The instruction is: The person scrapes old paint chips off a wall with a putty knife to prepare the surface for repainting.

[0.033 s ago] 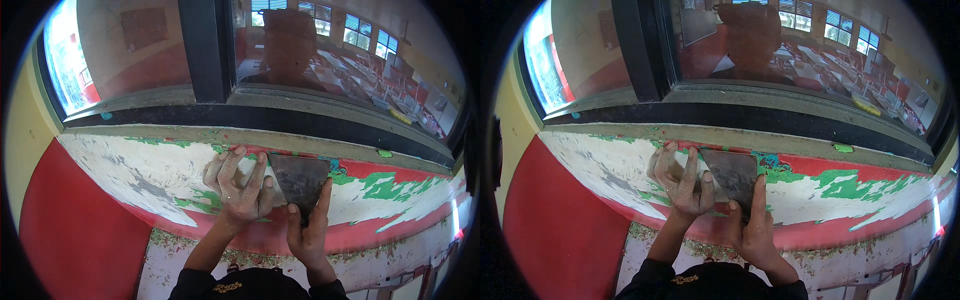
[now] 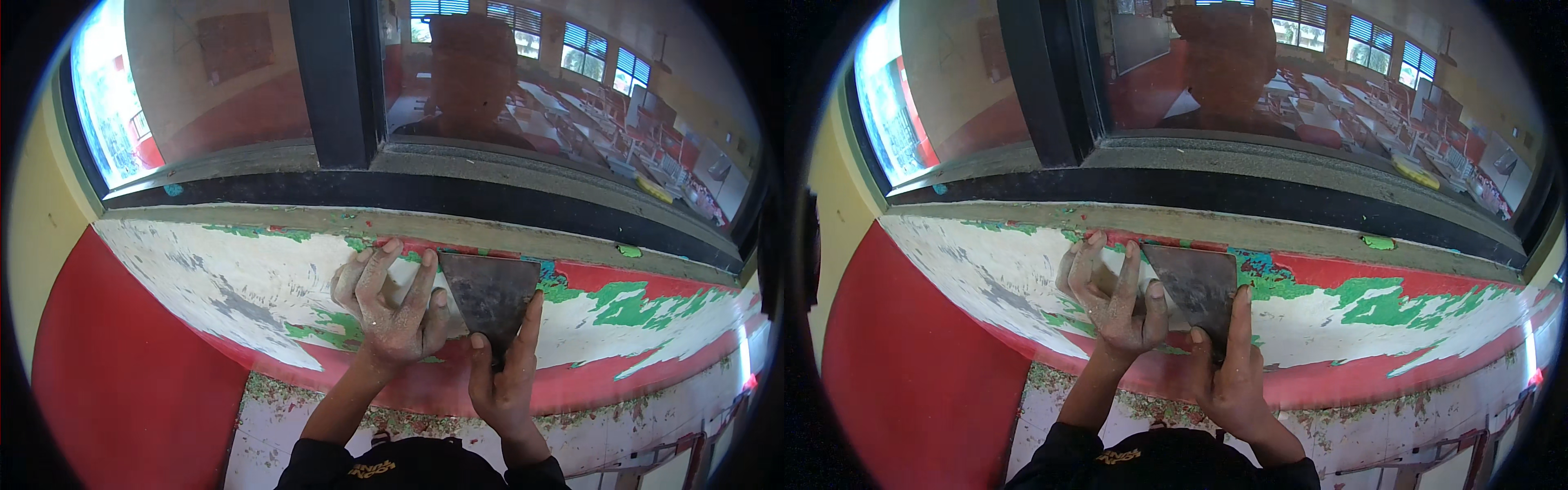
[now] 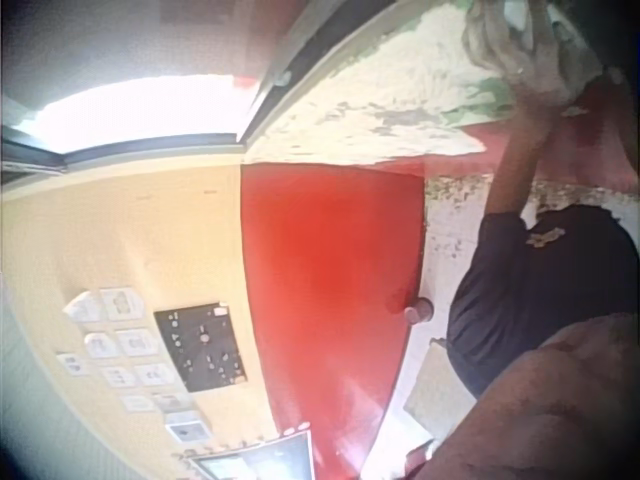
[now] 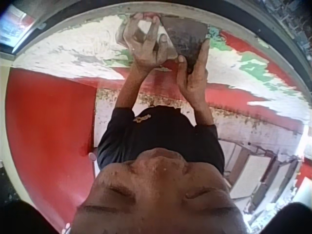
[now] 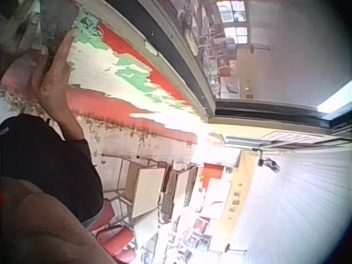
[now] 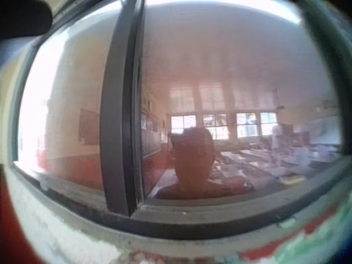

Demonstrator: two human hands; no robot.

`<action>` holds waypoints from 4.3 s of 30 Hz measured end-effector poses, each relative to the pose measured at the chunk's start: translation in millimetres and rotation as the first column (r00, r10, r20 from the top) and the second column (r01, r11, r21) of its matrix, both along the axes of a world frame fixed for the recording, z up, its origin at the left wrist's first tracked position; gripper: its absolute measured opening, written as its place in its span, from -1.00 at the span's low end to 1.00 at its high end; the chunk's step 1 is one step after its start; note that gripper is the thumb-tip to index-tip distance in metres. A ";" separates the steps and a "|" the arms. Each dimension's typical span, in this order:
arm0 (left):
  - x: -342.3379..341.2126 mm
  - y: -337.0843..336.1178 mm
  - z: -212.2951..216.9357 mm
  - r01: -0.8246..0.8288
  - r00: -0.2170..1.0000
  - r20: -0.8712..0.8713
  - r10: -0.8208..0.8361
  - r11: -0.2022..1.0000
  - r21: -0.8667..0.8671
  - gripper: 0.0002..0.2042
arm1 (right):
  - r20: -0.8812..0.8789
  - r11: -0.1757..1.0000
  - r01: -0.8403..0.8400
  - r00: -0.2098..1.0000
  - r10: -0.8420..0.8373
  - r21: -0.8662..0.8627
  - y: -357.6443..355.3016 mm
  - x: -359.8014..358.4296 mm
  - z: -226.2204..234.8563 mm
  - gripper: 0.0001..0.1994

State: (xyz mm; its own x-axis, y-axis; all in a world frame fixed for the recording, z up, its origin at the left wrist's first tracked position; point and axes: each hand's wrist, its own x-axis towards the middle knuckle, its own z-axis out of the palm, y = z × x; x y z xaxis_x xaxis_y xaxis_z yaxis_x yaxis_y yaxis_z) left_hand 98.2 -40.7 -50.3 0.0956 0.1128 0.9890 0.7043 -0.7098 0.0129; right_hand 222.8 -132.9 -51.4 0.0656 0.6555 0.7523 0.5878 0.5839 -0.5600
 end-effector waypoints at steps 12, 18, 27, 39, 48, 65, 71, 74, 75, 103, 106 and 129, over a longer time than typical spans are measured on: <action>-3.1 0.8 -1.7 -0.030 0.999 -0.031 0.030 1.000 0.010 -0.63 | 0.026 0.996 -0.041 0.999 0.039 0.084 12.1 1.3 -9.1 -0.34; -0.2 4.2 -2.8 0.013 0.997 0.079 -0.015 1.000 0.028 -0.69 | 0.046 0.984 -0.053 0.998 0.046 0.170 14.4 0.1 -10.6 -0.32; -5.8 3.1 -4.0 0.104 0.992 0.067 -0.109 0.992 0.067 -0.62 | 0.080 0.988 -0.126 0.990 0.119 0.085 10.1 2.2 -29.6 -0.28; 0.4 1.2 -1.2 0.000 0.998 0.065 -0.001 1.000 0.019 -0.59 | -0.076 0.996 -0.086 0.993 0.088 0.023 7.4 -2.7 -23.1 -0.29; -1.4 1.9 -3.3 0.044 0.998 0.041 -0.045 0.999 0.010 -0.57 | -0.003 0.991 0.008 1.000 -0.008 0.136 15.1 -6.0 -15.4 -0.32; -6.9 3.5 -6.8 0.193 0.978 0.063 -0.198 0.978 0.079 -0.51 | -0.015 0.989 -0.085 0.996 0.088 0.121 7.5 -11.2 -31.7 -0.30; -0.7 4.8 -5.5 0.121 0.987 0.102 -0.124 0.992 0.034 -0.56 | -0.195 0.996 -0.083 0.977 0.086 0.021 4.4 -12.8 -23.1 -0.30; -0.3 5.4 -4.6 0.112 0.988 0.107 -0.115 0.993 0.028 -0.55 | -0.185 0.996 -0.090 0.979 0.087 -0.007 4.0 -12.5 -22.9 -0.30; -0.4 5.0 -3.4 0.095 0.991 0.094 -0.098 0.995 0.031 -0.55 | -0.184 0.996 -0.086 0.979 0.083 -0.008 5.0 -12.5 -22.9 -0.30; -28.7 -17.1 0.6 0.776 0.604 0.426 -0.674 0.618 -0.122 -0.63 | 0.127 0.994 -0.098 0.988 0.093 0.039 -12.9 17.8 -57.4 -0.35; -41.9 -27.9 15.4 0.735 0.641 0.300 -0.707 0.450 -0.507 -0.72 | 0.240 0.992 -0.128 0.963 0.125 -0.004 -24.7 31.0 -52.9 -0.28; -40.7 -15.9 42.0 0.677 0.557 0.190 -0.809 0.309 -0.668 -0.86 | -0.376 0.958 -0.259 0.906 0.196 -0.126 -38.2 21.5 -45.0 -0.27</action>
